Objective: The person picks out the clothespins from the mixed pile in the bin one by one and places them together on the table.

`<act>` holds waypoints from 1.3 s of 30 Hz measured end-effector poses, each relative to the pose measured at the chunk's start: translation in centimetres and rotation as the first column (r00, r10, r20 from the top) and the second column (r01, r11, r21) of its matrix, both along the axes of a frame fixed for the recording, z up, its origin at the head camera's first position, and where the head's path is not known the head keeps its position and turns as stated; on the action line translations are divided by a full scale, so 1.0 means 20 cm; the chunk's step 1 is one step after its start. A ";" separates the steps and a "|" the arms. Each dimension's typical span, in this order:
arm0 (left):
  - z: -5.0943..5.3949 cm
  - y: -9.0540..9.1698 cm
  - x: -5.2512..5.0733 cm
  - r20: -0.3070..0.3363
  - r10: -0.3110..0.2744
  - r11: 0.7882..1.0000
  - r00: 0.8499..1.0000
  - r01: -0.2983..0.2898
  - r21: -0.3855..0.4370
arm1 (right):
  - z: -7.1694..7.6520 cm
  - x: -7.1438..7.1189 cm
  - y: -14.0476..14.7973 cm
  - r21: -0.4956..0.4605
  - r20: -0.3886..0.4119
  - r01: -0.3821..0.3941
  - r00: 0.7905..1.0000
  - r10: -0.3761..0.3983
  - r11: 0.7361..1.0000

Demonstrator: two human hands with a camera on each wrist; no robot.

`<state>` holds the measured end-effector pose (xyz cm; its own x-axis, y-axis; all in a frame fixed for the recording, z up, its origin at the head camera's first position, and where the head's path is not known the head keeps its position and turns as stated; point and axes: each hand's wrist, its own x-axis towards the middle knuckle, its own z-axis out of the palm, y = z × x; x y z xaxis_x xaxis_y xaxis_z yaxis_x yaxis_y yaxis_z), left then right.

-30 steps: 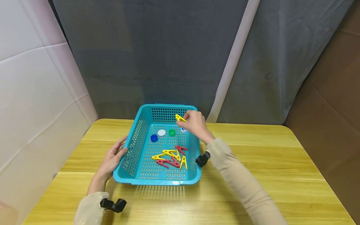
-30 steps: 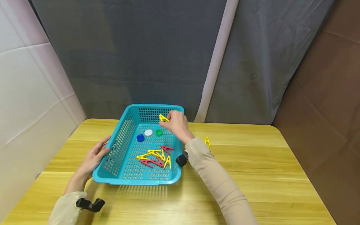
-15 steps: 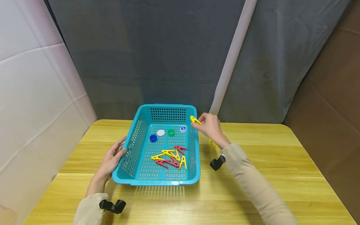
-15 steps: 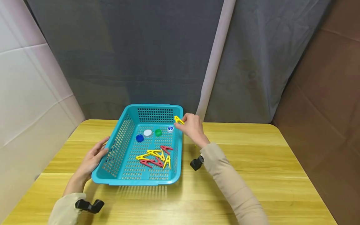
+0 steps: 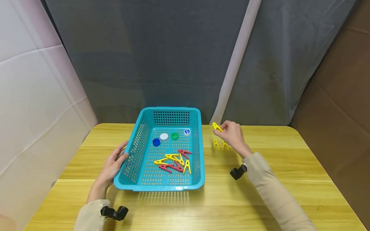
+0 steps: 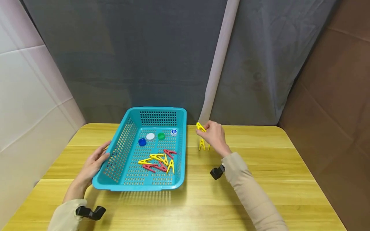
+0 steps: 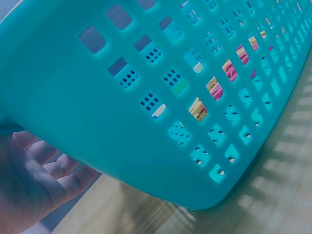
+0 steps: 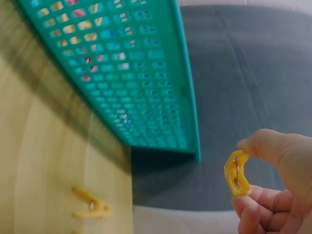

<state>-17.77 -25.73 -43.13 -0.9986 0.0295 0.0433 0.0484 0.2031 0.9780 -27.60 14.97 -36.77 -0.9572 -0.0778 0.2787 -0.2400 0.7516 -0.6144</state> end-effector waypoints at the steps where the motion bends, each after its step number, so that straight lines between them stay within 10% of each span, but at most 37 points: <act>1: 0.00 0.00 0.00 -0.002 -0.001 1.000 1.000 0.001 0.000 | -0.01 0.00 0.01 -0.001 0.007 0.008 1.000 -0.008 1.000; 39: -0.01 0.00 -0.01 -0.020 0.008 1.000 1.000 -0.008 -0.004 | -0.35 0.05 0.32 0.152 0.179 0.195 0.959 -0.221 0.969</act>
